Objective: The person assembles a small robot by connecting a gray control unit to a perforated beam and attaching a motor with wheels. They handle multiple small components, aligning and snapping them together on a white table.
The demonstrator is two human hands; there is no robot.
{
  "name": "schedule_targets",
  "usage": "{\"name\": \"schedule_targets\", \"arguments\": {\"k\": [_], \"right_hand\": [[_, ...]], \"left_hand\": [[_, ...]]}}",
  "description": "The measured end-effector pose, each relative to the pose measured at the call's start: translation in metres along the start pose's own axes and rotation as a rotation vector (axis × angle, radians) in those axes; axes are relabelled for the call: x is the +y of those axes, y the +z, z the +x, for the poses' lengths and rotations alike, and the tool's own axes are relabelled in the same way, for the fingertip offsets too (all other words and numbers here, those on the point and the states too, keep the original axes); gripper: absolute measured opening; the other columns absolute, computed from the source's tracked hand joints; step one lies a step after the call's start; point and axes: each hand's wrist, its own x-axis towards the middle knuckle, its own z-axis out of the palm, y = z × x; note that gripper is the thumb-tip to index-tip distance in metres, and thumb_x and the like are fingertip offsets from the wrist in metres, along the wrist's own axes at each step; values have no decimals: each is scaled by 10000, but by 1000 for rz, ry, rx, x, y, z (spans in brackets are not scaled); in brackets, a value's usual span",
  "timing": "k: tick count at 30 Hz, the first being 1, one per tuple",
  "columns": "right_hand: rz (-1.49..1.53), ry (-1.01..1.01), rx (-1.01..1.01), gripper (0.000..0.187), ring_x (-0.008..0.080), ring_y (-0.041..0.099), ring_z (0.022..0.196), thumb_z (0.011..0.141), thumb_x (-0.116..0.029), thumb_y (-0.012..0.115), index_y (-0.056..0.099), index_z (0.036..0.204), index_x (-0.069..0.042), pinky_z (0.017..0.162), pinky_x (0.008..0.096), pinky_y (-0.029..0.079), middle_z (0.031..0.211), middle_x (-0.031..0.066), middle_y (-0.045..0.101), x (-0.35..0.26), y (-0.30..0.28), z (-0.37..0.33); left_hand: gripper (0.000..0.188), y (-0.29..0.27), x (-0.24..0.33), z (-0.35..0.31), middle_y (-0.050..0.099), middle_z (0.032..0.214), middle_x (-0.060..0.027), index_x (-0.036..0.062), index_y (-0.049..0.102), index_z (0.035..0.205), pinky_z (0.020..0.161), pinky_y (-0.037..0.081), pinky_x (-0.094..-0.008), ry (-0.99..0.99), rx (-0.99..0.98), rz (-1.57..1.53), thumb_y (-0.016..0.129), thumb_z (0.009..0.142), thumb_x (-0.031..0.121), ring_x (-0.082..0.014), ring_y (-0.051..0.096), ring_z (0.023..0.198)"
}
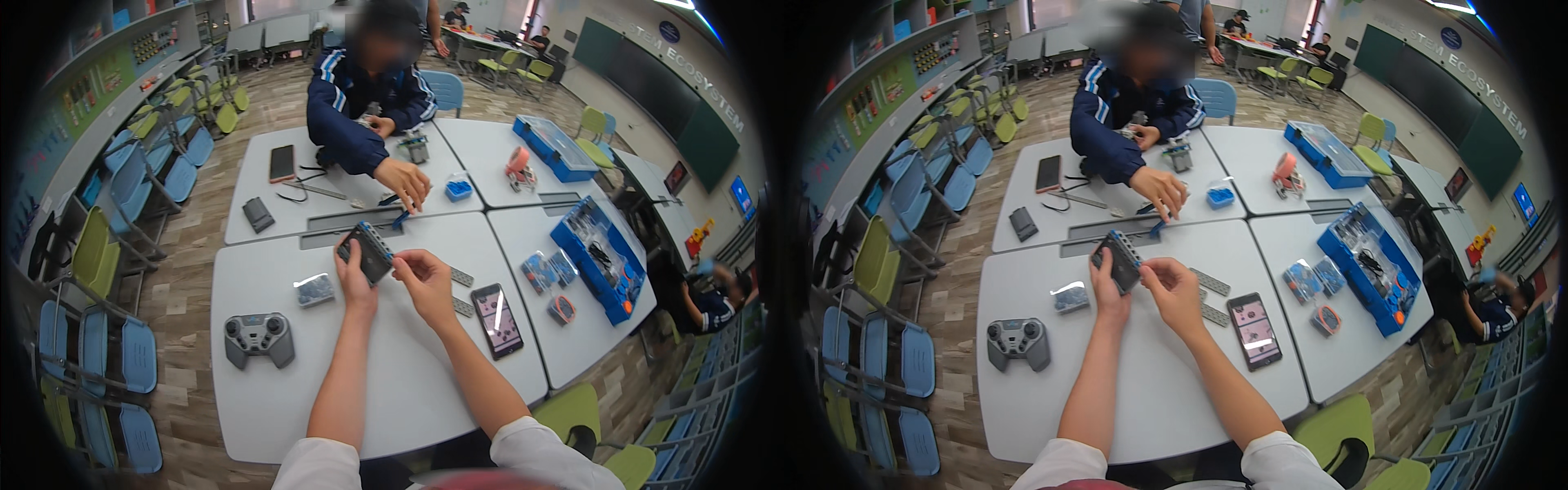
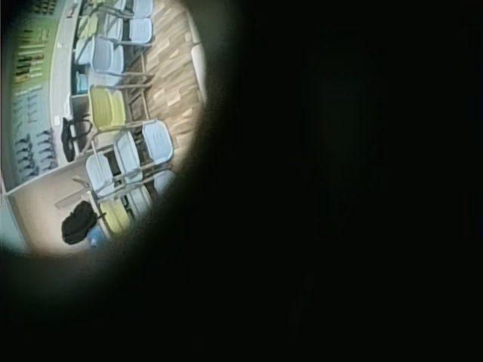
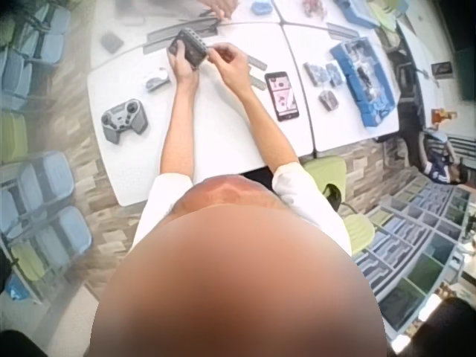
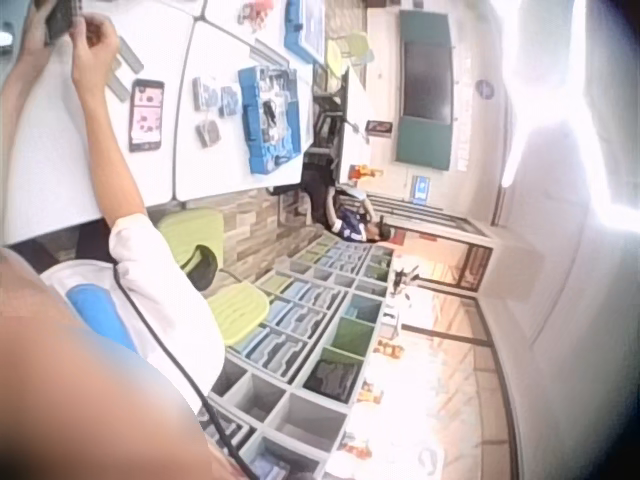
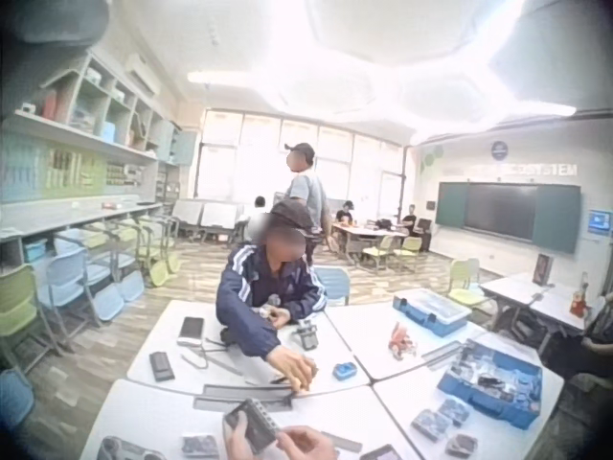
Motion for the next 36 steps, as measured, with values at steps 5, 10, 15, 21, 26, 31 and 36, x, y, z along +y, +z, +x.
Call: {"name": "schedule_targets", "arguments": {"k": [5,10,15,21,26,31,36], "right_hand": [[50,28,7,175,137,743,927,1014,-67,751,733,1140,53,861,283,609,1033,105,783,-1,-2,1],[40,93,-6,188,136,740,913,984,-42,769,740,1141,58,858,282,607,1021,108,785,-5,-10,6],[-60,11,-40,182,135,744,881,985,-111,787,761,1101,27,826,278,594,976,77,786,-6,-16,7],[-275,-68,-94,181,146,764,853,972,-124,784,778,1044,42,827,289,606,925,102,805,-17,-16,3],[-338,-120,-102,195,176,786,841,973,-141,784,780,1033,44,817,303,619,908,119,809,-28,-17,3],[-405,-71,-140,207,193,800,852,979,-153,783,779,1040,45,822,309,628,913,120,811,-34,-26,3],[-478,-81,-192,189,209,805,858,980,-133,774,777,1032,49,838,316,634,900,125,809,-41,-32,2]], "left_hand": [[331,2,4,-4,667,1272,-54,126,540,1403,903,599,-321,-14,-20,-18,620,1115,269,-168,691,1092],[344,6,5,-5,658,1282,-56,123,534,1406,937,587,-329,-7,-24,-28,633,1111,269,-171,677,1119],[368,6,10,-6,655,1287,-63,122,522,1412,973,575,-353,0,-23,-15,633,1107,294,-177,667,1146],[317,8,12,-8,703,1196,-66,120,521,1353,904,607,-387,-10,-77,32,606,1111,307,-194,718,1060],[339,9,15,-11,678,1221,-62,120,517,1379,905,604,-363,-22,-103,43,608,1112,308,-187,699,1085],[325,10,16,-11,684,1209,-58,122,536,1366,896,607,-354,-26,-130,62,614,1110,307,-179,703,1071],[319,10,14,-11,680,1209,-49,113,546,1360,920,596,-332,2,-188,100,639,1102,276,-161,689,1084]]}}
